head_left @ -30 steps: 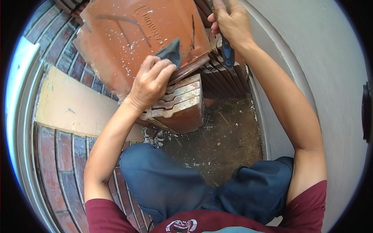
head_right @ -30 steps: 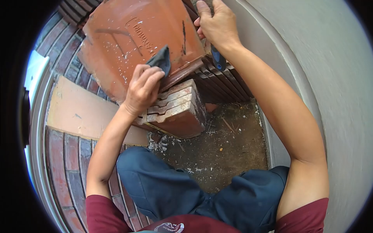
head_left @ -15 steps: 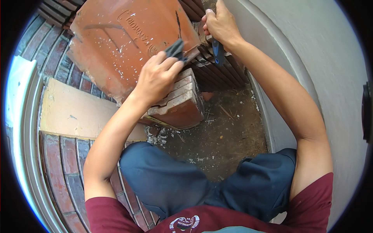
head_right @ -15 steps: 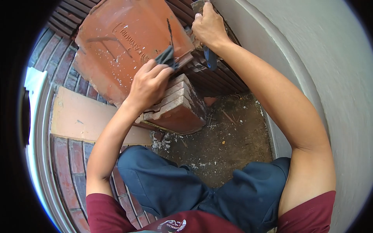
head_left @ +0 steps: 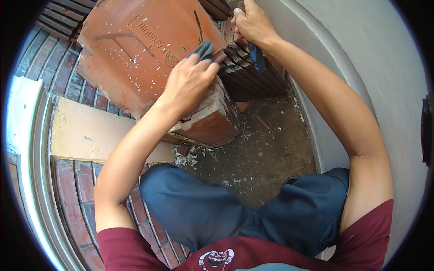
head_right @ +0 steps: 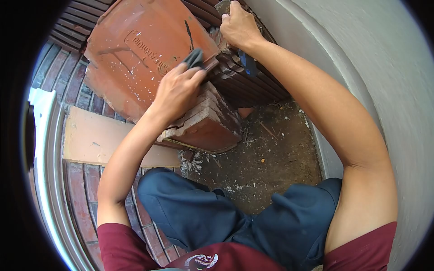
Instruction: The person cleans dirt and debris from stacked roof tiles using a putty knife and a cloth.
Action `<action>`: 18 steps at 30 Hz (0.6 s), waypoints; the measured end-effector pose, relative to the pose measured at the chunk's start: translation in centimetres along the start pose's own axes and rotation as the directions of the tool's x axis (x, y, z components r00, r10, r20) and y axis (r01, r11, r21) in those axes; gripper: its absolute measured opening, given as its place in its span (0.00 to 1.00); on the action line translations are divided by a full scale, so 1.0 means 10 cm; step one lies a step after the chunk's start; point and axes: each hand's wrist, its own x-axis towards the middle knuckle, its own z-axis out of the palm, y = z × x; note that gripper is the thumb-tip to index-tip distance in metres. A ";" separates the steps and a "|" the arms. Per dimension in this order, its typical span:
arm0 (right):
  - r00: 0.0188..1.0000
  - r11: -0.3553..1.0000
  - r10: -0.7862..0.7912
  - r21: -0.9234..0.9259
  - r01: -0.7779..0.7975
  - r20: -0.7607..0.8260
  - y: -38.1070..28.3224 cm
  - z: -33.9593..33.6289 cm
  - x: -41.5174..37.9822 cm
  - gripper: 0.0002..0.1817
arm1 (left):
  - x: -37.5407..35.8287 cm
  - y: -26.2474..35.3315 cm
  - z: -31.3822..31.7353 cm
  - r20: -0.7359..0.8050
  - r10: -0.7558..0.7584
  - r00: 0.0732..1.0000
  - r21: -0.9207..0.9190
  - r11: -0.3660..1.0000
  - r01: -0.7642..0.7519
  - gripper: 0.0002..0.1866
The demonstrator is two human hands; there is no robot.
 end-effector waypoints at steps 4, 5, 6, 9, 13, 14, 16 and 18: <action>0.999 0.997 -0.037 -0.062 0.037 0.000 0.11 0.09 0.01 0.15 | -0.73 0.01 -0.40 0.069 -0.161 0.984 0.018 0.987 0.161 0.14; 0.999 0.998 -0.036 -0.060 0.036 0.002 0.10 0.10 -0.01 0.15 | -0.92 0.00 -0.45 0.104 -0.242 0.965 0.019 0.970 0.242 0.13; 0.999 0.998 -0.037 -0.057 0.037 0.004 0.08 0.12 -0.03 0.15 | -1.11 -0.07 -0.44 0.113 -0.300 0.947 0.024 0.954 0.299 0.13; 0.982 0.985 -0.146 -0.108 0.134 -0.120 0.29 0.44 0.09 0.21 | -1.40 -0.19 -0.44 0.065 -0.418 0.906 0.015 0.908 0.418 0.12; 0.999 0.994 -0.050 -0.098 0.050 0.001 0.18 0.30 0.06 0.17 | -0.97 -0.09 -0.44 -0.193 -0.269 0.943 -0.114 0.961 0.251 0.13; 0.999 0.997 -0.052 -0.056 0.052 0.005 0.09 0.21 0.02 0.15 | -0.78 -0.06 -0.42 -0.248 -0.190 0.950 -0.121 0.979 0.165 0.13; 0.999 0.999 -0.047 -0.012 0.047 0.004 -0.01 0.10 0.00 0.13 | -0.35 0.00 -0.31 -0.281 -0.019 0.960 -0.117 0.993 -0.014 0.14; 1.000 1.000 -0.025 -0.005 0.025 -0.002 -0.07 0.05 -0.01 0.13 | 0.08 0.03 -0.03 -0.317 0.077 0.945 -0.119 0.986 -0.121 0.12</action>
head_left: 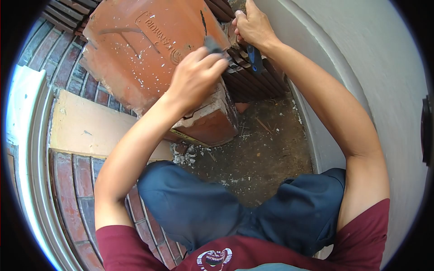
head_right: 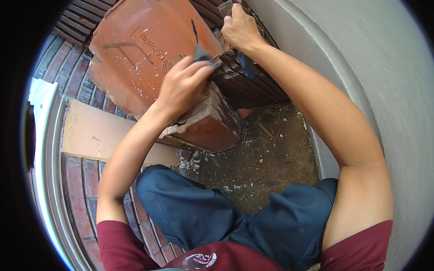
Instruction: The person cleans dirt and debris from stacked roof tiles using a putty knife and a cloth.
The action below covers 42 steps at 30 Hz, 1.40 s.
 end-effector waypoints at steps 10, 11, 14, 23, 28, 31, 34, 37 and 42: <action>0.997 0.998 0.058 0.036 -0.060 0.045 0.02 -0.15 0.02 0.12 | -0.11 -0.03 0.14 0.191 -0.076 0.979 0.135 0.990 0.050 0.08; 1.000 1.000 0.016 0.011 -0.016 -0.003 0.07 -0.12 0.02 0.12 | -0.24 0.01 -0.08 0.236 -0.105 0.966 0.117 0.990 0.079 0.09; 0.990 0.994 -0.092 -0.070 0.085 -0.109 0.32 0.03 0.06 0.12 | -0.67 0.13 -0.54 0.280 -0.184 0.942 0.136 0.979 0.151 0.08; 0.954 0.907 0.222 0.317 -0.278 0.201 -0.25 -0.21 -0.08 0.08 | -1.12 -0.05 -1.03 0.235 -0.556 0.797 0.182 0.831 0.526 0.09; 0.984 0.975 0.003 0.219 -0.042 0.176 -0.27 -0.14 -0.07 0.08 | -0.83 0.08 -0.62 0.073 -0.359 0.930 -0.033 0.931 0.362 0.10; 0.945 0.975 -0.152 0.198 0.096 0.290 -0.37 -0.13 -0.13 0.10 | -0.87 0.14 -0.49 0.130 -0.416 0.900 0.026 0.909 0.417 0.09; 0.806 0.974 -0.212 0.050 0.222 0.553 -0.58 -0.24 -0.22 0.21 | -0.96 0.14 -0.59 0.167 -0.539 0.825 0.114 0.842 0.527 0.08; 0.699 0.861 -0.502 0.221 0.458 0.509 -0.54 -0.13 -0.39 0.23 | -1.18 0.04 -0.71 0.228 -0.684 0.693 0.139 0.727 0.672 0.08; 0.532 0.766 -0.540 0.120 0.631 0.652 -0.62 -0.06 -0.60 0.29 | -1.30 -0.03 -0.79 0.169 -0.712 0.681 -0.144 0.666 0.732 0.08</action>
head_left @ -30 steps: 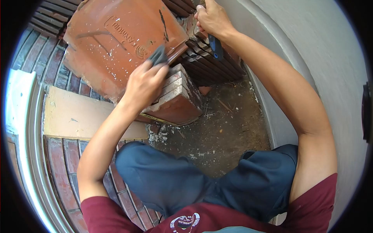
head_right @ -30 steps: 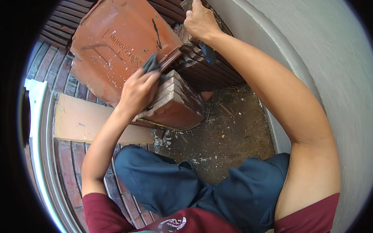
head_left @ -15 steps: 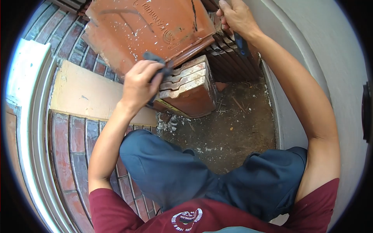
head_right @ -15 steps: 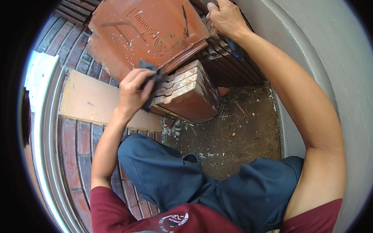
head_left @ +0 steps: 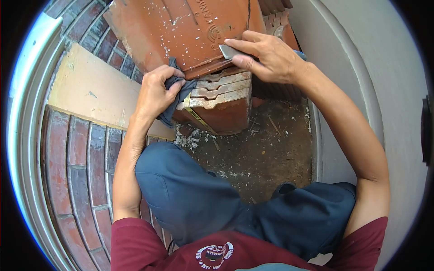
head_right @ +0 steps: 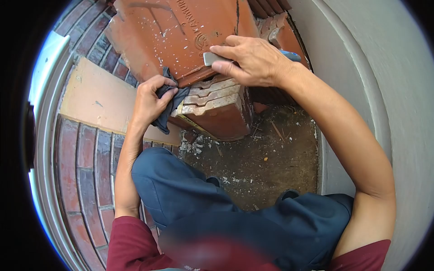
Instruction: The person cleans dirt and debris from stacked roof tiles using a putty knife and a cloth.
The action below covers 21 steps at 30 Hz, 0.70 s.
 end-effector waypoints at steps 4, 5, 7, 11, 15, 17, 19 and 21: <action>0.997 0.992 0.012 -0.129 -0.002 0.077 -0.14 0.02 0.01 0.36 | 0.06 0.02 -0.01 -0.209 0.078 0.975 -0.010 0.997 -0.082 0.07; 0.994 0.988 0.029 -0.155 -0.013 0.105 -0.19 0.01 0.02 0.35 | 0.07 0.01 -0.01 -0.258 0.100 0.961 0.003 0.995 -0.103 0.07; 0.985 0.978 0.065 -0.208 -0.031 0.159 -0.29 0.01 0.03 0.34 | 0.08 -0.03 0.01 -0.355 0.140 0.924 0.032 0.990 -0.138 0.07; 0.966 0.920 0.126 -0.390 -0.029 0.226 -0.44 0.07 0.05 0.33 | 0.08 -0.12 0.01 -0.566 0.166 0.807 0.103 0.986 -0.131 0.11; 0.926 0.905 0.229 -0.417 -0.089 0.299 -0.62 0.09 0.21 0.28 | 0.06 -0.18 0.04 -0.705 0.139 0.695 0.142 0.988 -0.054 0.18; 0.925 0.891 0.214 -0.450 -0.054 0.313 -0.65 0.14 0.28 0.25 | 0.06 -0.29 0.07 -0.738 0.151 0.658 0.179 0.983 -0.025 0.28; 0.924 0.885 0.210 -0.464 -0.040 0.320 -0.69 0.14 0.33 0.24 | 0.09 -0.29 0.08 -0.792 0.143 0.594 0.209 0.977 0.043 0.35; 0.930 0.893 0.202 -0.447 -0.047 0.306 -0.67 0.12 0.33 0.23 | 0.03 -0.27 0.11 -0.781 -0.125 0.611 -0.007 0.981 0.193 0.43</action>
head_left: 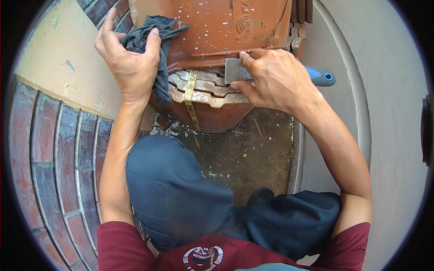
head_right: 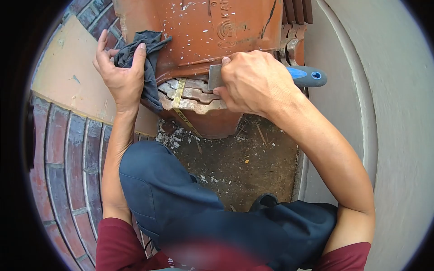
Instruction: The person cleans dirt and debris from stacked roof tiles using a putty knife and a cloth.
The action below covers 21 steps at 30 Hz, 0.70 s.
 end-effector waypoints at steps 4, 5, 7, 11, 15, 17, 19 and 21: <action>0.996 0.999 0.032 0.011 -0.033 0.088 -0.03 -0.06 0.06 0.23 | -0.05 -0.14 0.09 0.084 -0.263 0.961 -0.267 0.923 0.276 0.42; 0.997 1.000 0.023 0.009 -0.023 0.075 -0.01 -0.07 0.06 0.23 | -0.08 -0.19 0.12 0.157 -0.328 0.931 -0.378 0.851 0.364 0.40; 0.999 1.000 0.005 0.004 -0.005 0.049 0.02 -0.09 0.05 0.22 | -0.09 -0.20 0.14 0.295 -0.379 0.877 -0.514 0.711 0.480 0.37; 0.998 1.000 -0.020 -0.018 0.021 0.052 -0.02 -0.05 0.10 0.21 | -0.11 -0.14 0.11 0.402 -0.402 0.823 -0.597 0.566 0.568 0.31; 0.993 1.000 0.012 -0.024 -0.009 0.118 -0.01 -0.16 0.10 0.21 | -0.11 -0.14 0.13 0.400 -0.408 0.820 -0.631 0.526 0.570 0.25; 0.990 1.000 0.016 -0.029 -0.013 0.140 -0.03 -0.18 0.12 0.21 | -0.12 -0.15 0.13 0.375 -0.410 0.832 -0.619 0.557 0.554 0.23; 0.993 0.999 0.005 -0.035 0.000 0.122 -0.06 -0.16 0.14 0.21 | -0.13 -0.15 0.15 0.359 -0.413 0.837 -0.618 0.567 0.545 0.21; 0.994 1.000 -0.025 -0.002 0.025 0.104 -0.06 -0.16 0.15 0.21 | -0.13 -0.15 0.17 0.354 -0.413 0.839 -0.631 0.557 0.540 0.20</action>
